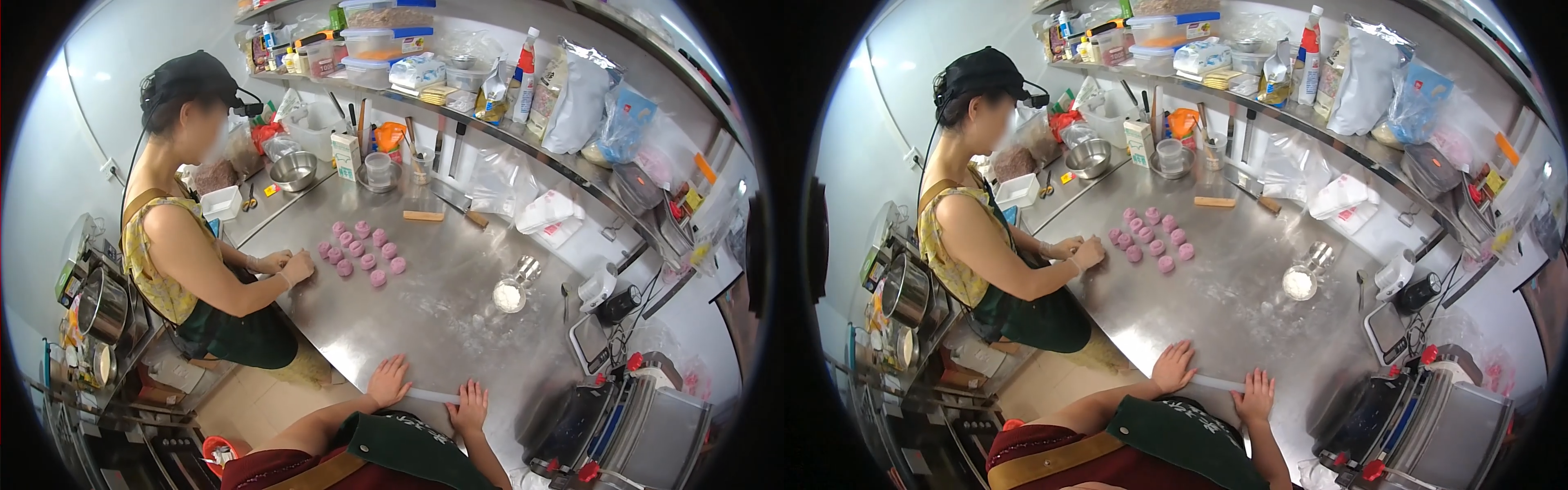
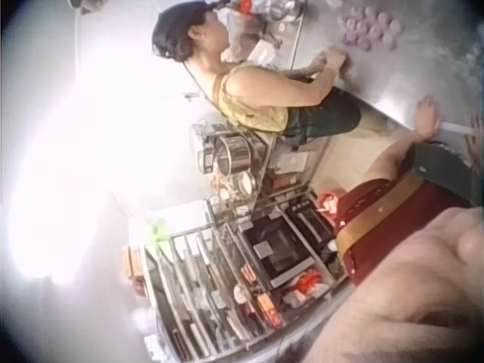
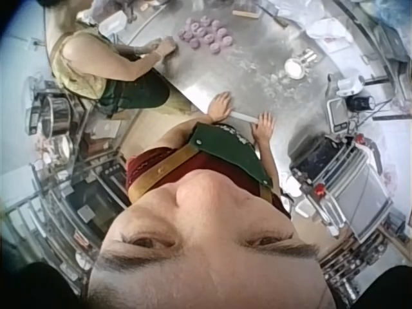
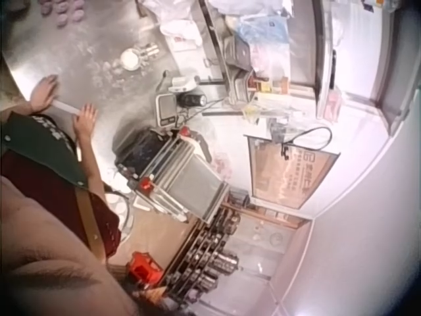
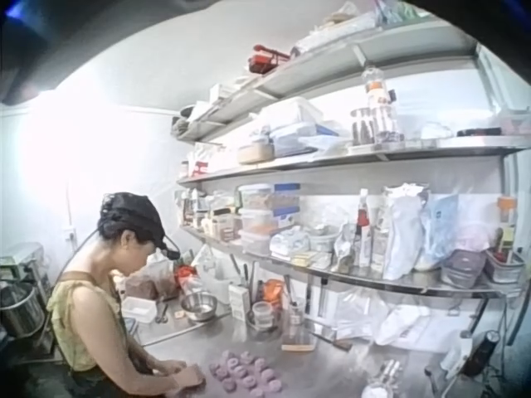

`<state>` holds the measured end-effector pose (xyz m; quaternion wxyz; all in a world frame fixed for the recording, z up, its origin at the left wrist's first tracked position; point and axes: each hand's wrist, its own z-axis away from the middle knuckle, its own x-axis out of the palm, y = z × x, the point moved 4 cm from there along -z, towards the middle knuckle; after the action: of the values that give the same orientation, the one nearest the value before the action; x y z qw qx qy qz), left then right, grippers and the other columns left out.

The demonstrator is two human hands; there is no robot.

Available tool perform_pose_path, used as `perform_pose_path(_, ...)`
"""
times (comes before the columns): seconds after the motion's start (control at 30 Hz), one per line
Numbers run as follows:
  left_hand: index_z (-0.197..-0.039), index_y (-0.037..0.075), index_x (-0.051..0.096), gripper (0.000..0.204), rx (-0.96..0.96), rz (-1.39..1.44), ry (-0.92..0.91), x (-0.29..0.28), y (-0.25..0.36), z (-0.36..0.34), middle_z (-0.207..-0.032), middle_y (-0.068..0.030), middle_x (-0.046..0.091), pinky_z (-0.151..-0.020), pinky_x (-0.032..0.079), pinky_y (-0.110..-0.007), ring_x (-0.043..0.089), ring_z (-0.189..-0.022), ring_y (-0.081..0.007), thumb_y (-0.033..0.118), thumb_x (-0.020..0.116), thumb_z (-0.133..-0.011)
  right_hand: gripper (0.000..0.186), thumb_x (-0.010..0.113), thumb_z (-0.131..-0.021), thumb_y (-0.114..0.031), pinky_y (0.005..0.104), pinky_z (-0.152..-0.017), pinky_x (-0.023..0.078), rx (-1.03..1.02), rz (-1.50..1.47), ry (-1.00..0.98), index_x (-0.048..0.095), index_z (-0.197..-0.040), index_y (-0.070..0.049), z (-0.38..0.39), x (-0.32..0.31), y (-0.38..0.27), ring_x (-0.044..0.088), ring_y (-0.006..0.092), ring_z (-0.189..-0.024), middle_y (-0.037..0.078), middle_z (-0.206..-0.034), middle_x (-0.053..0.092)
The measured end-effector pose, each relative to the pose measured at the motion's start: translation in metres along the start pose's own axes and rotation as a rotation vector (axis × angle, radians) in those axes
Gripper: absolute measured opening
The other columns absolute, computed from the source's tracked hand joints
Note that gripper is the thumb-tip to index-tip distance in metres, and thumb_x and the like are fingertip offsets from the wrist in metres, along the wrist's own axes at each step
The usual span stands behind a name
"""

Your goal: Preparing dough and placing it in a steaming tray.

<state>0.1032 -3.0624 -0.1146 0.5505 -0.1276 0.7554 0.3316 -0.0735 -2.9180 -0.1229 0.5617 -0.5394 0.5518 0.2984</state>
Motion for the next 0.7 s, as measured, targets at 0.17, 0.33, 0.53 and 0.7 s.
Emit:
perform_pose_path(0.17, -0.115, 0.001, 0.043, 0.049, -0.008, -0.018, 0.004, 0.0002, 0.0006, 0.0, -0.127, -0.0178, 0.035, -0.098, 0.024, -0.041, 0.032, -0.119, -0.0288, 0.034, 0.047, -0.079, 0.057, 0.054, -0.072, -0.042, 0.0476, -0.1, 0.017, -0.008, -0.004, 0.006, 0.049, -0.11, 0.0, -0.0005, -0.0023, -0.0014, 0.033, 0.0334, -0.116, 0.018, -0.122, 0.042)
perform_pose_path(0.33, -0.115, 0.001, 0.043, 0.049, -0.004, -0.026, 0.004, 0.0002, 0.0011, 0.0001, -0.126, -0.0178, 0.035, -0.098, 0.025, -0.041, 0.032, -0.118, -0.0287, 0.034, 0.047, -0.079, 0.056, 0.054, -0.073, -0.042, 0.0477, -0.099, 0.017, -0.004, -0.001, 0.01, 0.05, -0.11, 0.0, 0.0, -0.0038, -0.0027, 0.033, 0.0337, -0.116, 0.018, -0.121, 0.042)
perform_pose_path(0.53, -0.115, 0.001, 0.043, 0.05, -0.003, -0.023, 0.001, -0.0013, 0.0023, 0.0008, -0.126, -0.0178, 0.035, -0.098, 0.025, -0.041, 0.033, -0.118, -0.0289, 0.034, 0.048, -0.078, 0.056, 0.055, -0.072, -0.041, 0.0479, -0.099, 0.017, 0.001, -0.007, 0.013, 0.05, -0.109, 0.0, 0.0015, -0.0034, -0.0031, 0.034, 0.034, -0.116, 0.018, -0.121, 0.042)
perform_pose_path(0.7, -0.115, 0.001, 0.043, 0.049, 0.01, -0.025, 0.014, -0.0002, 0.0025, 0.001, -0.126, -0.0181, 0.035, -0.098, 0.025, -0.041, 0.033, -0.118, -0.0294, 0.034, 0.048, -0.078, 0.055, 0.055, -0.072, -0.04, 0.0482, -0.099, 0.017, -0.003, -0.002, 0.013, 0.049, -0.109, 0.0, 0.002, -0.0032, -0.0022, 0.034, 0.0341, -0.115, 0.019, -0.12, 0.042)
